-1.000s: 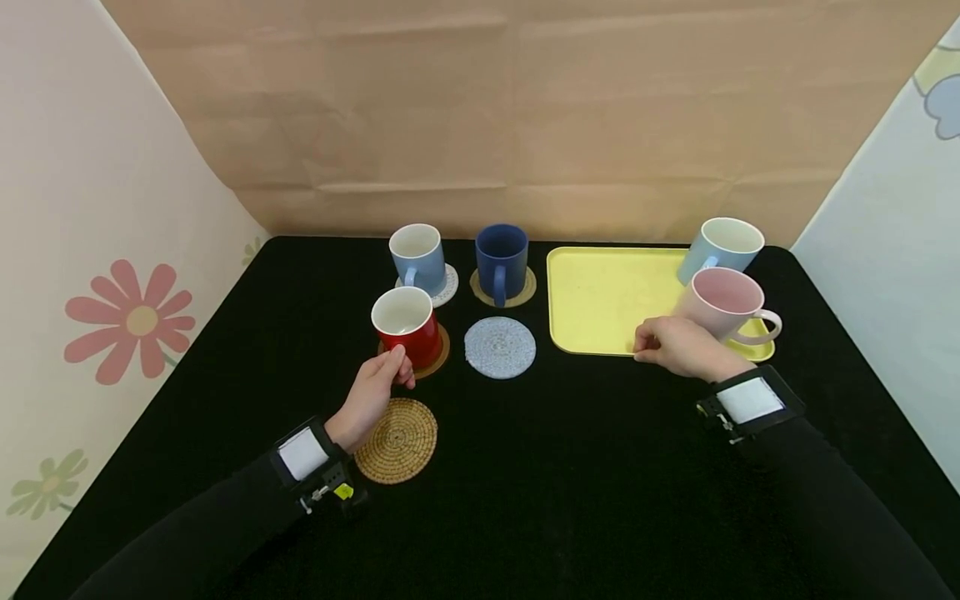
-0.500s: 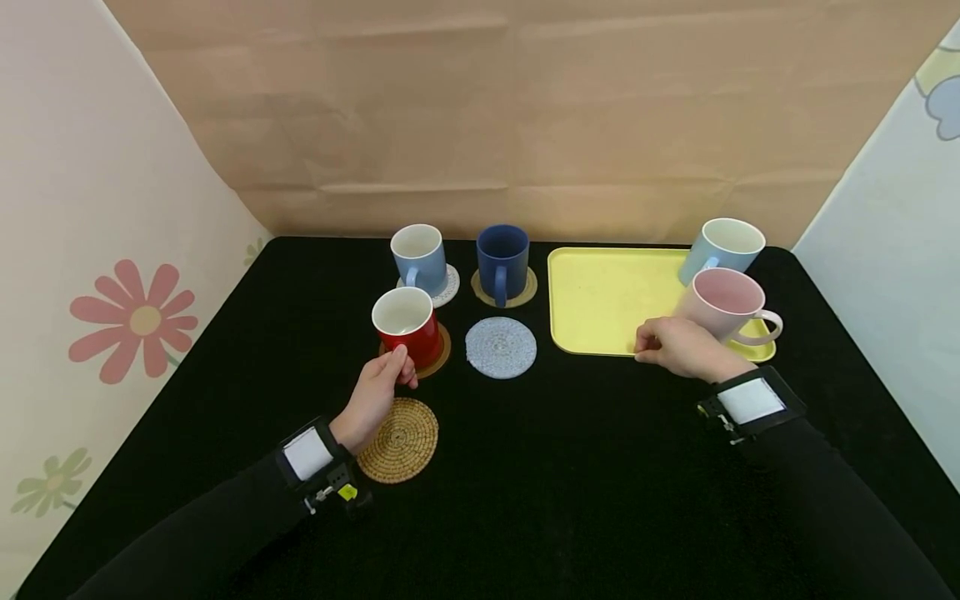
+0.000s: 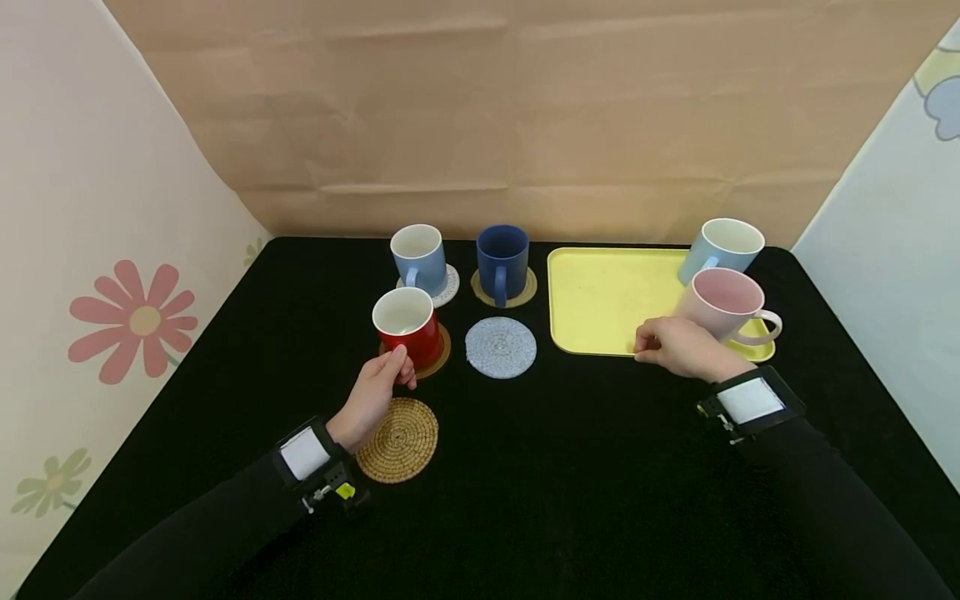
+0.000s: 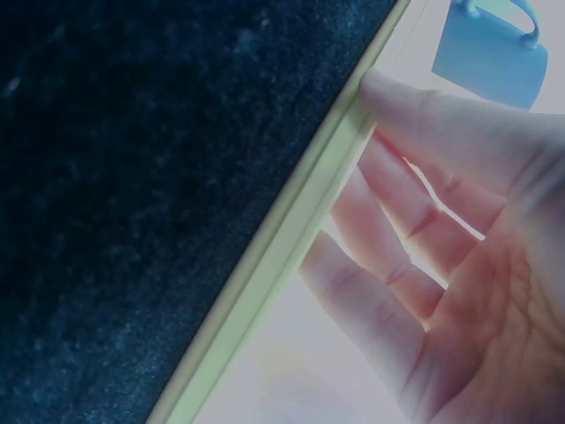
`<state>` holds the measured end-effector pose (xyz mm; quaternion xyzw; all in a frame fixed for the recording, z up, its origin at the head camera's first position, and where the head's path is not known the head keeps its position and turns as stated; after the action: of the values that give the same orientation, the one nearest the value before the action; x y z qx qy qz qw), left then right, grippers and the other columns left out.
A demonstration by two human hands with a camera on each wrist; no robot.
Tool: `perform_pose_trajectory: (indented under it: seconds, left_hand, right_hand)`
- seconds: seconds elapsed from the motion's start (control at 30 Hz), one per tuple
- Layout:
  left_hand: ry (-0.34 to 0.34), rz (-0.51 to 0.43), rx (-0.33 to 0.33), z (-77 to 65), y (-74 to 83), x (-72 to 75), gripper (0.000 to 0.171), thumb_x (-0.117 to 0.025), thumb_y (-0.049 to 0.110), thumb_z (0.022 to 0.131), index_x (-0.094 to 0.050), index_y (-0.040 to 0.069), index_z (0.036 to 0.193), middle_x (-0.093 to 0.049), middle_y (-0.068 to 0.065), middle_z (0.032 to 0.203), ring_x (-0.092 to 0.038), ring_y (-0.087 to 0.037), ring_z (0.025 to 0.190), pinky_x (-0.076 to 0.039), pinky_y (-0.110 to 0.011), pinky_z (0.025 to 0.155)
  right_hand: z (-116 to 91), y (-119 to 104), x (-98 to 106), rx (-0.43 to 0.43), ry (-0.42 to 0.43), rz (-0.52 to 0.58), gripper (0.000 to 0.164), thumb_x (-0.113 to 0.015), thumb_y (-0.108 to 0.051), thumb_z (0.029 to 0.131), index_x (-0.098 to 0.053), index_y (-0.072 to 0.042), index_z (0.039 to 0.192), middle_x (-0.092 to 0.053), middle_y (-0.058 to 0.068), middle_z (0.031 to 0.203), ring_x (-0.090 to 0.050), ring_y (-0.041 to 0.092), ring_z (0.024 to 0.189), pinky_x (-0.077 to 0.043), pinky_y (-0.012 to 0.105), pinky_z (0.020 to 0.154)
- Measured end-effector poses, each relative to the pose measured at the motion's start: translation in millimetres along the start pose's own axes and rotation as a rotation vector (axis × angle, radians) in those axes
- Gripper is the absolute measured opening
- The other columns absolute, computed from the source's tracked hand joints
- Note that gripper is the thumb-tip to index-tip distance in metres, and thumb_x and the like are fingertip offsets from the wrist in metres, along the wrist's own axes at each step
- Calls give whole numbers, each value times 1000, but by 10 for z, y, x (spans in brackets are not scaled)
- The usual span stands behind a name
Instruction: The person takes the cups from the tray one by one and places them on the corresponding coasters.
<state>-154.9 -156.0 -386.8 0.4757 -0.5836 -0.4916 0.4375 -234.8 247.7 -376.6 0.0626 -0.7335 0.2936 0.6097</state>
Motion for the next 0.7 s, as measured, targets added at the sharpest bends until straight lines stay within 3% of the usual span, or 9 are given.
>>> perform_pose_trajectory:
  seconds: [0.13,0.3,0.6,0.7]
  left_hand:
    - [-29,1,21,6,10,22,36,-31,28,108,-46,7,84,-45,-8,86,-49,-25,90,-36,-42,95]
    - [-119,48,36,44,52,85,36,-32,27,108,-53,5,87,-55,-9,91,-55,-25,95,-36,-47,99]
    - [-246,357,17,141,150,278,39,-40,28,106,-63,-3,106,-64,-14,111,-57,-27,109,-42,-46,98]
    - [-257,487,-8,158,202,324,38,-43,30,105,-67,-1,105,-67,-10,98,-59,-22,90,-48,-38,85]
  right_hand:
    - [-1,-5,2,6,-1,0,13,-73,-5,85,-63,-10,78,-56,-4,72,-50,15,66,-43,33,61]
    - [-10,-8,14,13,-3,-3,14,-73,-5,85,-63,-10,78,-55,-4,71,-50,15,65,-42,33,61]
    - [-14,-17,8,15,-20,-12,12,-72,-6,86,-63,-10,80,-52,-4,69,-48,14,63,-41,31,58]
    - [-67,-40,52,21,16,16,7,-71,-8,87,-65,-8,84,-57,-3,74,-53,15,68,-47,34,63]
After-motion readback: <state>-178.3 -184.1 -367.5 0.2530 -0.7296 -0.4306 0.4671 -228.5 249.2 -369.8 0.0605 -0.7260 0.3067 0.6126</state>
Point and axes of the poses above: each hand's wrist, its own z-axis towards the middle knuckle, its own x-axis out of the back of the hand, y = z × x, the point moved 3 cm from there along z, towards the middle knuckle
